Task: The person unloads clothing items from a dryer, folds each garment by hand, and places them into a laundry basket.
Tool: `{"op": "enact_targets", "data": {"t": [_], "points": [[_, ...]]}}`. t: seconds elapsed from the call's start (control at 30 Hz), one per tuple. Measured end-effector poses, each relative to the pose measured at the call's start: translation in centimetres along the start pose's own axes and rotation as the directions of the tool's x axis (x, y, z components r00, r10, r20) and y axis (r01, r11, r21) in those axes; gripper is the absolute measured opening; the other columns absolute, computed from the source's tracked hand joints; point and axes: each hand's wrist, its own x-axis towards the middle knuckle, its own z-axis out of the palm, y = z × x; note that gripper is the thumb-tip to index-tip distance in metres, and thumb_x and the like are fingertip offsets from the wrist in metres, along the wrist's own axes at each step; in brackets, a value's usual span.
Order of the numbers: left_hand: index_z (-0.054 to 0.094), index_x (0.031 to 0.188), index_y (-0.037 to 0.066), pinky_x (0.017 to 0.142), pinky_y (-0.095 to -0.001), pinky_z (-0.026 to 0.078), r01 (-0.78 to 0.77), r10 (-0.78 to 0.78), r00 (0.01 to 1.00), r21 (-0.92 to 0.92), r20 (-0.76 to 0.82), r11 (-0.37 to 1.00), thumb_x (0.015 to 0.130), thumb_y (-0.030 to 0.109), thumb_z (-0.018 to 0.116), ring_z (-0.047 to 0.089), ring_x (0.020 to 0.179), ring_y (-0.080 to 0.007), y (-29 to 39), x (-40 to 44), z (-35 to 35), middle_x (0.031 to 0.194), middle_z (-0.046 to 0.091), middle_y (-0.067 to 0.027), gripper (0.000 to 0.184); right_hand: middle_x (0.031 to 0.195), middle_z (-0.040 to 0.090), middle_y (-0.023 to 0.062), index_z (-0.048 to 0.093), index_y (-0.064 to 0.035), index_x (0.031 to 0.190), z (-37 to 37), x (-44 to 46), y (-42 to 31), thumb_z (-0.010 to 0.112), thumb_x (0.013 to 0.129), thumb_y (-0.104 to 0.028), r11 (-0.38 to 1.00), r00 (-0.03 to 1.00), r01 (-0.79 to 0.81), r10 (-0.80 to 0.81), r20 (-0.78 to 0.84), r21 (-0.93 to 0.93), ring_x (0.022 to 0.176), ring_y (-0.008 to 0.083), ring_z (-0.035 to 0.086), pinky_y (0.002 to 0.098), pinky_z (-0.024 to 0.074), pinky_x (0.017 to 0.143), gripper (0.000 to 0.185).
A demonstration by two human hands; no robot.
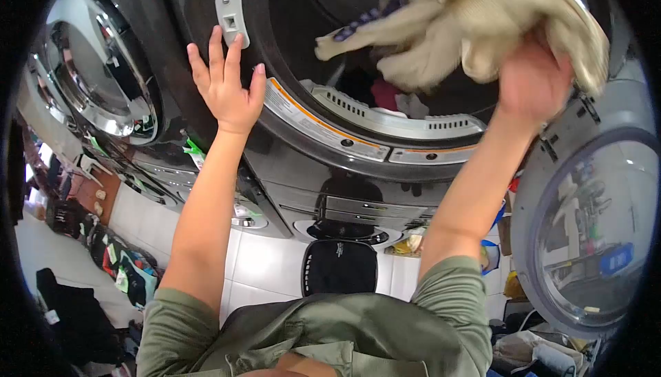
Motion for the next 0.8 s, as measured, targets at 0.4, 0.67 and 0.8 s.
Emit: {"op": "enact_targets", "data": {"t": [0.4,0.67,0.8], "points": [[-0.005,0.137,0.010,0.103,-0.0389,0.019,0.699,0.075,0.703,-0.667,0.707,-0.256,0.075,0.024,0.063,0.012,0.131,-0.0274,19.6,-13.9,-7.3,0.141,0.013,-0.0185,0.093,0.123,0.040,0.0145,0.030,-0.0042,0.128,10.3,-23.2,-6.2,0.050,0.082,-0.030,0.823,0.851,-0.214,-0.107,-0.514,-0.526,0.114,0.0244,0.036,0.0364,0.0283,0.098,0.057],[0.035,0.126,0.005,0.095,-0.0391,0.036,0.402,0.472,0.151,0.382,0.869,-0.832,0.080,0.052,0.049,0.046,0.112,-0.0261,22.6,-15.1,-14.7,0.123,0.045,-0.0120,0.067,0.114,0.046,0.0141,0.032,-0.0032,0.126,15.2,-37.3,-6.8,0.053,0.082,-0.029,-0.009,0.925,-0.374,0.066,-0.374,-0.927,0.105,0.0235,0.044,0.0347,0.0332,0.094,0.055],[0.038,0.122,0.003,0.090,-0.0393,0.041,0.488,0.432,0.126,0.323,0.893,-0.811,0.086,0.042,0.047,0.050,0.105,-0.0252,21.9,-17.0,-15.0,0.117,0.050,-0.0113,0.054,0.123,0.039,0.0134,0.027,-0.0030,0.130,16.4,-41.6,-8.8,0.058,0.077,-0.028,-0.413,0.676,-0.372,0.493,-0.548,-0.831,0.115,0.0257,0.035,0.0335,0.0230,0.100,0.066]]}}
